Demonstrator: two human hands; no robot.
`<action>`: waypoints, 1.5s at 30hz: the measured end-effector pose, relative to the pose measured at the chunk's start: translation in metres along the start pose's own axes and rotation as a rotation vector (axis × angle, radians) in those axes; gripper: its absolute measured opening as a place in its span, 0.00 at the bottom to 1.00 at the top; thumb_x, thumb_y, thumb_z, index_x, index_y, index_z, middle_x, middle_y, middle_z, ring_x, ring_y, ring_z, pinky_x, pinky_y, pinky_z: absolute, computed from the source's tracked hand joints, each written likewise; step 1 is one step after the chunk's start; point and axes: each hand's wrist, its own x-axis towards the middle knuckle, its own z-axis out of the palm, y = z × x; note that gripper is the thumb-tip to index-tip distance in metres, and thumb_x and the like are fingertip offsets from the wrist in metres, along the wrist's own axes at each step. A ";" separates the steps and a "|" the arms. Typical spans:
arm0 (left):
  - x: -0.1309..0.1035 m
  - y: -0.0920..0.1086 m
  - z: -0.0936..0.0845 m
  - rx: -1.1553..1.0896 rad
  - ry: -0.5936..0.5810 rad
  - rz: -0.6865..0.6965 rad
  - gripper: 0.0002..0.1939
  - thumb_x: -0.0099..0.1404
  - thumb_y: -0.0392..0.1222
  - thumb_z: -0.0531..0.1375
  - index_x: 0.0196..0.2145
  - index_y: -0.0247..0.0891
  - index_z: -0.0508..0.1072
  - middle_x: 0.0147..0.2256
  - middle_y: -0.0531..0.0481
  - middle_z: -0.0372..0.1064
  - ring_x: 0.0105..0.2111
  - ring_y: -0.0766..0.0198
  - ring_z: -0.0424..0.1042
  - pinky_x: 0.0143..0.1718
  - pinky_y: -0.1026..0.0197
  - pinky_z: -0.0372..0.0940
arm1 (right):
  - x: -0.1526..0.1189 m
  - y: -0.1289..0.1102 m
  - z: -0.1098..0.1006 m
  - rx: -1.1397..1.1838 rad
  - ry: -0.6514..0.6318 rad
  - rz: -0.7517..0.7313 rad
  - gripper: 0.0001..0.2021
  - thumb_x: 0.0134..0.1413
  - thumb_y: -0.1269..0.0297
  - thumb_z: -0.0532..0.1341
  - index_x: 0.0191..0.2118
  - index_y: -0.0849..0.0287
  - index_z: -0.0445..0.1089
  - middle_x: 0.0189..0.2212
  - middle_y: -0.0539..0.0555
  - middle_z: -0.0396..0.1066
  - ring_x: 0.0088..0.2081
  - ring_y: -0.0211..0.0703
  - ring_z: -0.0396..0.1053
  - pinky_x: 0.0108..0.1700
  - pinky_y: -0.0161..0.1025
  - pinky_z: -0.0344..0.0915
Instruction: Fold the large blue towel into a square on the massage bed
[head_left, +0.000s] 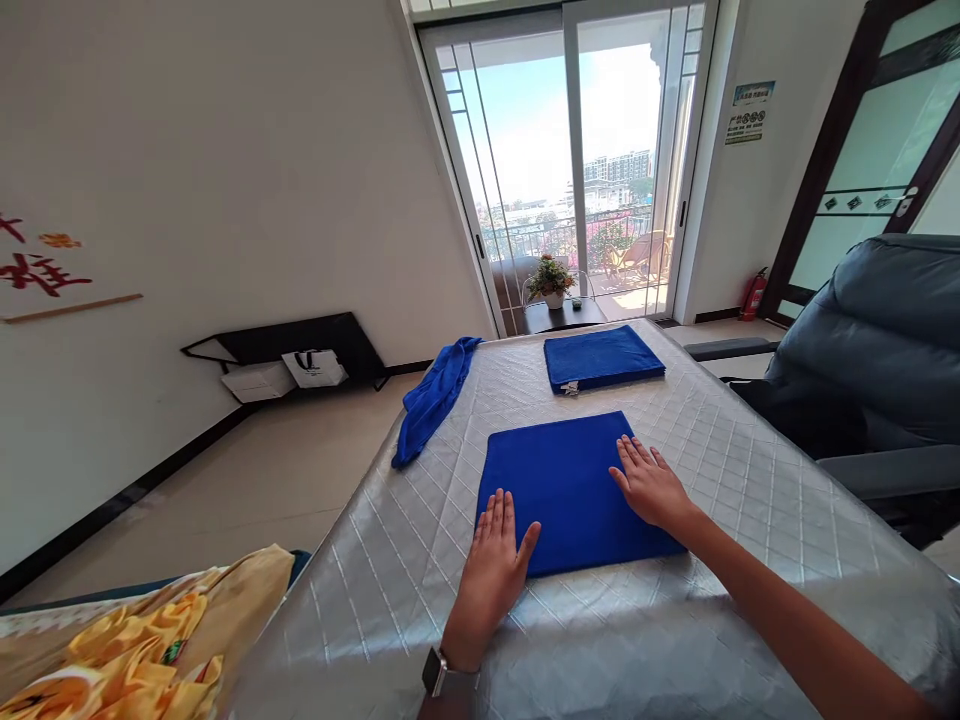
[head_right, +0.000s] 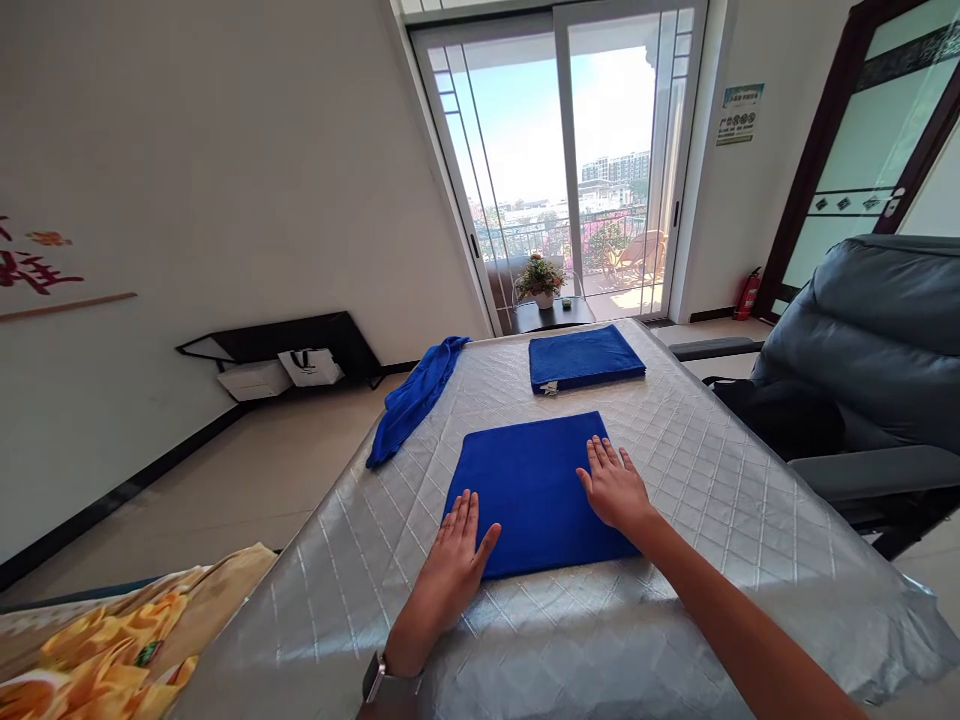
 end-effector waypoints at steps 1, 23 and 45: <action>0.010 0.014 -0.003 -0.001 -0.012 0.035 0.40 0.76 0.62 0.39 0.74 0.33 0.38 0.73 0.35 0.38 0.73 0.49 0.40 0.70 0.40 0.50 | 0.005 0.001 0.003 0.000 0.002 0.010 0.34 0.72 0.51 0.37 0.74 0.68 0.44 0.74 0.59 0.39 0.74 0.49 0.37 0.73 0.54 0.38; 0.093 -0.045 -0.002 0.091 -0.020 -0.091 0.43 0.75 0.63 0.34 0.72 0.25 0.49 0.72 0.31 0.43 0.72 0.47 0.45 0.70 0.43 0.48 | 0.015 0.013 0.032 0.101 -0.032 0.050 0.36 0.71 0.49 0.37 0.75 0.67 0.42 0.75 0.58 0.37 0.74 0.47 0.33 0.73 0.52 0.35; 0.095 -0.054 -0.007 0.085 -0.066 -0.144 0.45 0.73 0.67 0.34 0.71 0.26 0.51 0.71 0.34 0.46 0.72 0.50 0.47 0.70 0.46 0.47 | 0.109 0.024 0.029 0.082 -0.025 0.106 0.34 0.72 0.53 0.37 0.74 0.69 0.41 0.75 0.57 0.37 0.74 0.46 0.34 0.73 0.48 0.33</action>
